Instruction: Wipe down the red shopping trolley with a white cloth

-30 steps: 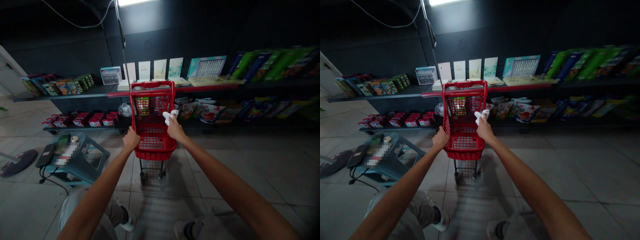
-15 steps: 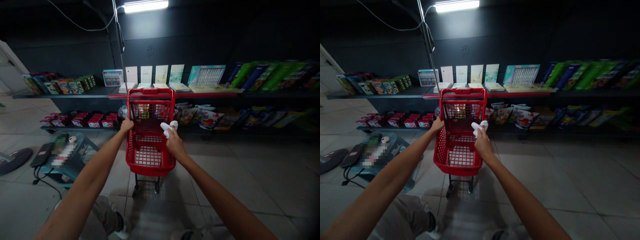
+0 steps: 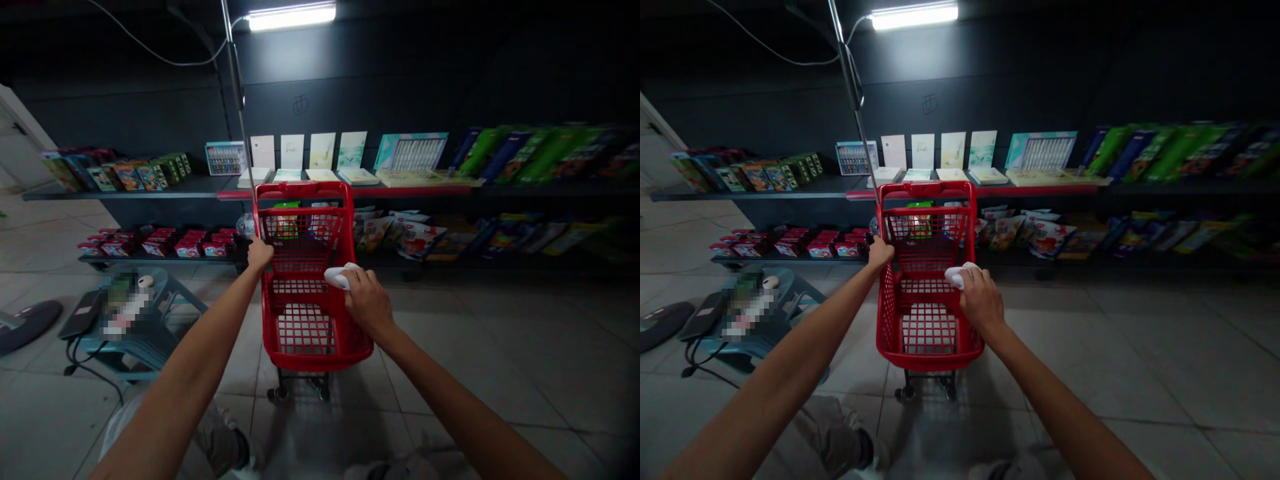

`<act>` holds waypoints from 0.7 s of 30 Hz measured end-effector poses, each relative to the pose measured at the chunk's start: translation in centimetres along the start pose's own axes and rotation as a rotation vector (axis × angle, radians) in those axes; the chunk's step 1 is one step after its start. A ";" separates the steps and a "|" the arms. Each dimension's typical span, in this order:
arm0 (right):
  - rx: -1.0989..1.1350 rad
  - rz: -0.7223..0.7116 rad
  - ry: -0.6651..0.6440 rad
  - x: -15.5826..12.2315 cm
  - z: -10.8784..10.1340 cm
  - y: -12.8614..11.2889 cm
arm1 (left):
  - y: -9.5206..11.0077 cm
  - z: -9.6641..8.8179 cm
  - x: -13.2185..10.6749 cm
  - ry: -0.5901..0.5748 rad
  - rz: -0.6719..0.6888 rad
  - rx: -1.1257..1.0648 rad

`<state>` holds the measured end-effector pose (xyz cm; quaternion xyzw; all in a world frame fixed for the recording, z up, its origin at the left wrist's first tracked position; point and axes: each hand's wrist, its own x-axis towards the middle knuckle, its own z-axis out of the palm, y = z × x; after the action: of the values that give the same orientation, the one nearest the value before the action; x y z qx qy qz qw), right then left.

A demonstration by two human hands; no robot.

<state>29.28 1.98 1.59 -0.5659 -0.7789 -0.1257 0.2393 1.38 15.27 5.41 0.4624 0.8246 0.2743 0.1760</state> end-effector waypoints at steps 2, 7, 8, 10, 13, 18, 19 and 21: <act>0.024 0.006 -0.007 0.2 -0.1 0.3 | 0.0 0.3 -0.3 -0.001 0.015 0.000; 0.188 -0.059 0.056 2.9 0.9 0.8 | -0.4 0.6 -0.8 0.006 0.033 0.011; 0.237 -0.082 0.059 4.0 1.4 0.6 | -0.4 0.6 -0.8 0.009 0.034 0.013; 0.331 -0.115 0.038 6.6 2.5 -0.2 | -0.4 0.6 -0.8 0.011 0.038 0.019; 0.412 -0.124 -0.038 11.6 4.1 -2.7 | -0.2 0.7 -0.9 0.008 0.045 0.032; 0.377 -0.029 0.063 20.3 6.5 -7.5 | 0.2 0.8 -1.1 0.017 0.041 0.057; 0.359 -0.017 0.090 21.5 7.3 -8.2 | 0.3 0.8 -1.2 0.017 0.044 0.058; 0.337 0.013 0.099 22.8 9.6 -9.3 | 0.3 0.8 -1.1 0.012 0.059 0.058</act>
<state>12.72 22.16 5.89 -0.5160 -0.7724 -0.0195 0.3698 2.54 14.69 4.99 0.4898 0.8193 0.2581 0.1493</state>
